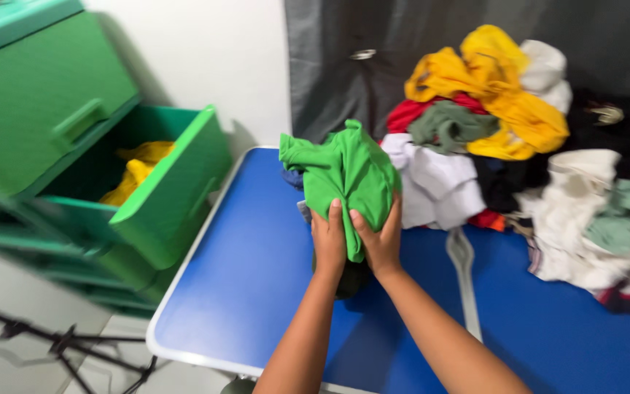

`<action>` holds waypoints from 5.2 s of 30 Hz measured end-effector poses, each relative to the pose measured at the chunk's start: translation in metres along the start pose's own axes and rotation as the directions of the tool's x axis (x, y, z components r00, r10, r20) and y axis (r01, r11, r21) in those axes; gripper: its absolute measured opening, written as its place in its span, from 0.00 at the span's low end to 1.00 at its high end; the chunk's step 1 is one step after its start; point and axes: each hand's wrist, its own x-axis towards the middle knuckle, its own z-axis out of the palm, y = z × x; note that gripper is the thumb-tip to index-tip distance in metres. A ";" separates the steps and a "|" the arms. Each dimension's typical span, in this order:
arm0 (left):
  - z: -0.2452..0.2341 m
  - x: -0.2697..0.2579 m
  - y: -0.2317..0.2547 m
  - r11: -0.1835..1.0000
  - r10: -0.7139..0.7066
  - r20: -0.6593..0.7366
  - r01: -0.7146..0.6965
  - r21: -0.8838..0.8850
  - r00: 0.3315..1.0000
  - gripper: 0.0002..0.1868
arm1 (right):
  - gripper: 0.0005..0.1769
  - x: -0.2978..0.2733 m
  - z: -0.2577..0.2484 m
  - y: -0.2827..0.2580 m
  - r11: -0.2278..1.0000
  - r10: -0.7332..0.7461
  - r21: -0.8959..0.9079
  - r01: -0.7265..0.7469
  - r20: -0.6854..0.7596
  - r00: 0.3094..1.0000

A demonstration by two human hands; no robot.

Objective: The person takes various pieces of clothing out of a green plastic drawer unit and places them onto a blue folding table.

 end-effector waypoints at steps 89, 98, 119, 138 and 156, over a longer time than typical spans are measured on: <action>-0.016 0.110 0.025 0.284 0.401 0.226 -0.355 0.891 0.888 0.27 | 0.32 0.098 0.080 0.008 0.541 -0.045 -0.762 0.356 0.397 0.917; -0.111 0.135 0.029 0.180 0.430 0.120 -0.216 0.960 0.895 0.27 | 0.30 0.082 0.174 -0.016 0.629 -0.086 -0.625 0.463 0.536 0.840; -0.290 0.212 -0.010 0.060 0.424 0.089 -0.126 0.990 0.901 0.28 | 0.33 0.064 0.351 -0.011 0.736 -0.236 -0.360 0.573 0.658 0.716; -0.340 0.244 -0.003 0.296 -0.204 0.115 -0.050 0.954 0.972 0.29 | 0.13 0.077 0.415 0.025 0.856 -0.258 -0.107 0.506 0.759 0.598; -0.413 0.397 -0.114 0.078 -0.683 -0.072 0.171 0.982 0.727 0.66 | 0.14 0.065 0.418 0.008 0.934 -0.258 -0.023 0.357 0.647 0.717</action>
